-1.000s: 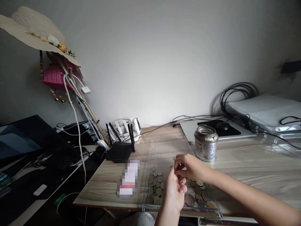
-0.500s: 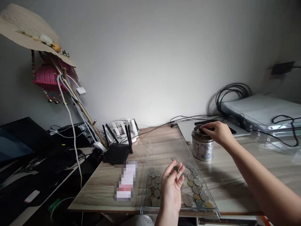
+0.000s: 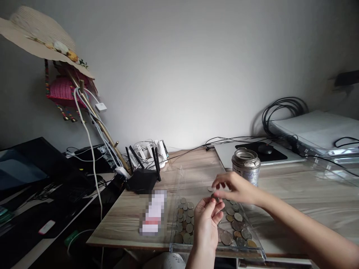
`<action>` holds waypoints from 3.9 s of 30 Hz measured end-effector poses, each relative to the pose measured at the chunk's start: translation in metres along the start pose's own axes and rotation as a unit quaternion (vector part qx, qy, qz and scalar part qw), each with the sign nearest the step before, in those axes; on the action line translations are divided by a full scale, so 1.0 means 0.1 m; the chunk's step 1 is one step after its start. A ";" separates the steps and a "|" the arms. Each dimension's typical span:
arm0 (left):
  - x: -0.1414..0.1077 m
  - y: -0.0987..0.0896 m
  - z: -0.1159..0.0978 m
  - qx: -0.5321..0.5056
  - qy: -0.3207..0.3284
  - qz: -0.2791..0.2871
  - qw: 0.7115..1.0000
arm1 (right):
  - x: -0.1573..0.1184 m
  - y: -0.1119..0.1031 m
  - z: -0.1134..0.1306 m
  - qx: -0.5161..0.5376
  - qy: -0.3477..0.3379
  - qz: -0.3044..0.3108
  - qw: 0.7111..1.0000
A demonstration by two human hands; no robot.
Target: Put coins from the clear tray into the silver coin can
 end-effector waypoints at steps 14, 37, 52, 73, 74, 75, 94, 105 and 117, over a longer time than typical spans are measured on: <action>0.03 -0.02 0.02 0.028 -0.006 0.018 0.999 | 0.01 0.04 0.02 0.086 0.002 0.048 0.995; -0.03 0.07 -0.04 0.066 -0.009 0.049 0.997 | -0.05 -1.14 -0.95 -0.130 0.157 -0.340 0.918; 0.02 0.01 0.02 0.058 0.017 0.066 0.996 | -0.04 0.20 0.04 0.042 -0.002 0.077 0.996; -0.03 0.11 0.05 0.129 -0.022 0.104 0.986 | -0.04 -1.14 -1.02 -0.099 0.206 -0.286 0.931; -0.04 0.12 0.04 0.131 -0.020 0.105 0.986 | -0.05 -1.15 -1.02 -0.109 0.207 -0.300 0.925; -0.05 0.13 0.03 0.134 -0.015 0.109 0.985 | -0.05 -1.16 -1.02 -0.119 0.210 -0.304 0.921; 0.19 0.31 0.00 0.493 0.135 0.397 0.762 | -0.01 0.11 -0.09 -0.172 -0.094 -0.106 0.975; 0.05 0.14 -0.05 0.668 -0.030 0.577 0.468 | 0.01 0.36 -0.14 -0.071 -0.009 0.072 0.995; 0.00 -0.04 -0.09 0.632 -0.049 0.527 0.566 | -0.40 0.68 -0.16 -0.042 0.082 0.429 0.899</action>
Point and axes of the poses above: each hand's wrist, its own x-axis towards the middle knuckle, its own y-axis out of the palm, z = x × y, the point moved 6 cm from there along x, towards the middle knuckle, and after that the axes turned 14 degrees about y, right-handed, at the moved point
